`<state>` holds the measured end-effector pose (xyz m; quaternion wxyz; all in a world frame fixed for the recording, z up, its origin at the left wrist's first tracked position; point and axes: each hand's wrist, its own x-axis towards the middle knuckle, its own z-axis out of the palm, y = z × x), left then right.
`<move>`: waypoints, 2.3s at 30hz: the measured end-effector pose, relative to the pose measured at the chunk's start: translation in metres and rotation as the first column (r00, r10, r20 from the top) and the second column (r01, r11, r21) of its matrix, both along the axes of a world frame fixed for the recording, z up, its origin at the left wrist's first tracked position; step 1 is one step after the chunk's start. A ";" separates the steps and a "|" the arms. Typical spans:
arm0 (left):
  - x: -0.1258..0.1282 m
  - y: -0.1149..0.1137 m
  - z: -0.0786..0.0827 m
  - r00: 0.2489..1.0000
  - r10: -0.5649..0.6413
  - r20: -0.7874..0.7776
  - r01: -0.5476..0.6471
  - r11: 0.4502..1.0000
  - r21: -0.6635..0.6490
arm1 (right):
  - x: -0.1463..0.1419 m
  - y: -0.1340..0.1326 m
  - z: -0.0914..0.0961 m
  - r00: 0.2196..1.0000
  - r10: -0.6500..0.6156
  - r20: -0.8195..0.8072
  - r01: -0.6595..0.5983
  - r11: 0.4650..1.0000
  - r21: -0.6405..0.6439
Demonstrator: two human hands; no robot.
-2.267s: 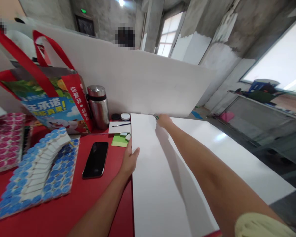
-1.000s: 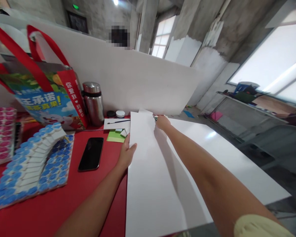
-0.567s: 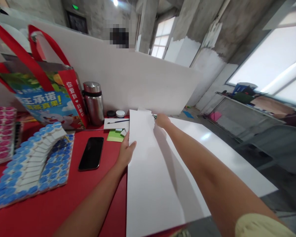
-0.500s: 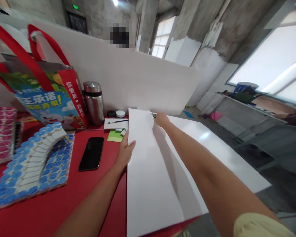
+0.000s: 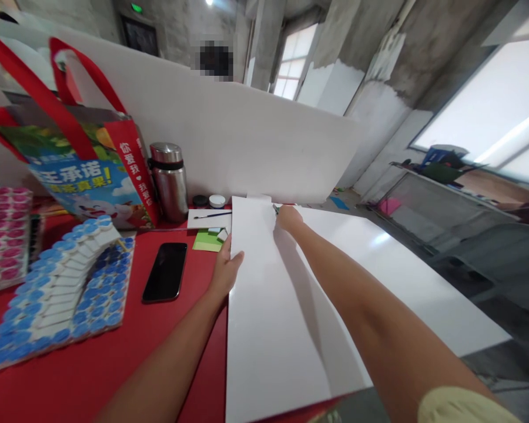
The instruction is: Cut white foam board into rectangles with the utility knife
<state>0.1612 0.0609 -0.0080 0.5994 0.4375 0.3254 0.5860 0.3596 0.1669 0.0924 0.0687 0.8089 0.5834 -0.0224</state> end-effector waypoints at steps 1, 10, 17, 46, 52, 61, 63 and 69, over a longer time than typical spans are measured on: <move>0.000 0.000 -0.001 1.000 -0.008 0.005 0.008 1.000 -0.003 | 0.000 -0.002 0.000 1.000 -0.007 -0.008 0.007 1.000 0.000; 0.003 -0.003 -0.002 0.999 -0.019 0.030 0.020 1.000 -0.009 | -0.001 -0.020 0.005 0.995 -0.061 -0.078 0.061 0.998 -0.005; 0.003 -0.003 -0.002 0.998 -0.045 0.046 0.046 0.999 -0.013 | 0.003 -0.030 0.006 0.993 -0.070 -0.097 0.070 0.998 0.001; -0.017 0.021 -0.003 0.999 -0.011 -0.035 0.006 0.990 -0.141 | -0.006 -0.005 0.018 0.993 0.107 -0.056 -0.111 0.990 -0.087; -0.017 0.021 -0.003 1.000 -0.010 0.001 0.010 0.989 -0.146 | -0.008 -0.009 0.016 0.992 0.120 -0.032 -0.123 0.985 -0.124; -0.015 0.019 -0.001 0.999 0.003 0.035 0.003 0.986 -0.165 | -0.007 -0.022 0.018 0.990 0.137 -0.044 -0.142 0.983 -0.121; -0.015 0.018 0.001 0.999 0.004 0.041 0.003 0.986 -0.169 | -0.008 -0.026 0.019 0.990 0.130 -0.049 -0.135 0.985 -0.110; -0.015 0.016 0.007 0.999 0.002 0.048 0.007 0.982 -0.191 | -0.011 -0.041 0.023 0.991 0.102 -0.087 -0.111 0.988 -0.105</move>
